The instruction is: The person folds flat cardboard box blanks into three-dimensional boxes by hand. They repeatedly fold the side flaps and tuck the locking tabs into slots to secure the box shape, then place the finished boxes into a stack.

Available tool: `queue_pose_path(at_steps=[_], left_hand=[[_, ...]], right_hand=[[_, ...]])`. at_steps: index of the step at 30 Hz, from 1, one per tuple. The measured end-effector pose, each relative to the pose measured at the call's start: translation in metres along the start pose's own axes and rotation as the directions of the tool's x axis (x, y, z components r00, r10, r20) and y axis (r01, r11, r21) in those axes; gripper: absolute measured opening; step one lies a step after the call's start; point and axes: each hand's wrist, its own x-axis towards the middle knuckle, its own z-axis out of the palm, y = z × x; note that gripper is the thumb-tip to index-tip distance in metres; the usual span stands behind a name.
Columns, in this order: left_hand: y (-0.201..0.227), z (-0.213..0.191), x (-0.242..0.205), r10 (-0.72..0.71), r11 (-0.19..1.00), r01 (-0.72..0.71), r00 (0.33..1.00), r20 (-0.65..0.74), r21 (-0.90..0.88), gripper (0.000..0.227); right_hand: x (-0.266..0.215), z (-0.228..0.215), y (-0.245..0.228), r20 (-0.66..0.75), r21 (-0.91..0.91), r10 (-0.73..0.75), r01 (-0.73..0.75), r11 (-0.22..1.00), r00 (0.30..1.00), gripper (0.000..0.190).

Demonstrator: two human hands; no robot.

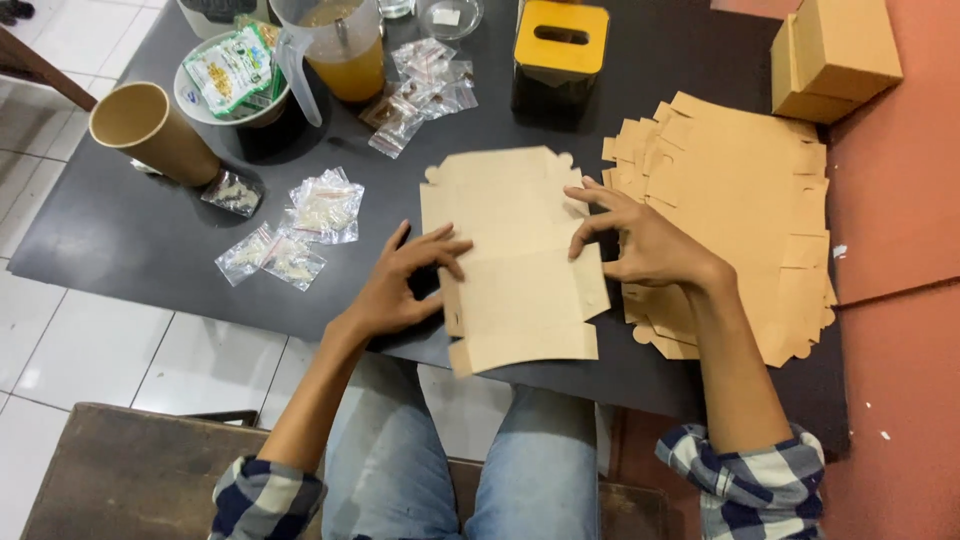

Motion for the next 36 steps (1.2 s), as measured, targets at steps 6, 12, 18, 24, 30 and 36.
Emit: queue_pose_path(at_steps=[6, 12, 18, 24, 30, 36], left_hand=[[0.023, -0.003, -0.015, 0.046, 0.983, -0.076, 0.983, -0.178, -0.167, 0.009], [0.074, -0.015, -0.009, -0.325, 0.833, 0.164, 0.918, -0.227, -0.528, 0.018], [0.124, -0.022, 0.003, -0.552, 0.489, 0.261, 0.832, -0.063, -0.833, 0.036], [0.039, -0.011, 0.012, -0.68, 0.424, 0.401, 0.733, 0.007, -0.812, 0.041], [0.006, -0.013, 0.023, -0.581, 0.757, 0.472, 0.803, -0.135, -0.453, 0.025], [-0.006, -0.021, 0.043, -0.544, 0.796, 0.422, 0.813, -0.207, -0.434, 0.045]], right_hand=[[-0.014, -0.017, -0.018, -0.148, 0.297, -0.085, 0.126, 0.946, 0.985, 0.008], [-0.013, 0.0, -0.005, -0.041, 0.719, 0.084, -0.029, 0.694, 0.996, 0.016], [-0.005, 0.027, 0.05, -0.055, 0.943, 0.269, -0.038, 0.33, 0.962, 0.02], [0.023, 0.051, 0.056, 0.061, 0.93, 0.438, -0.211, 0.301, 0.897, 0.023], [0.021, 0.045, 0.041, -0.19, 0.353, 0.329, -0.249, 0.902, 0.925, 0.014], [0.026, 0.029, 0.0, -0.25, 0.136, 0.262, -0.234, 0.963, 0.932, 0.015]])
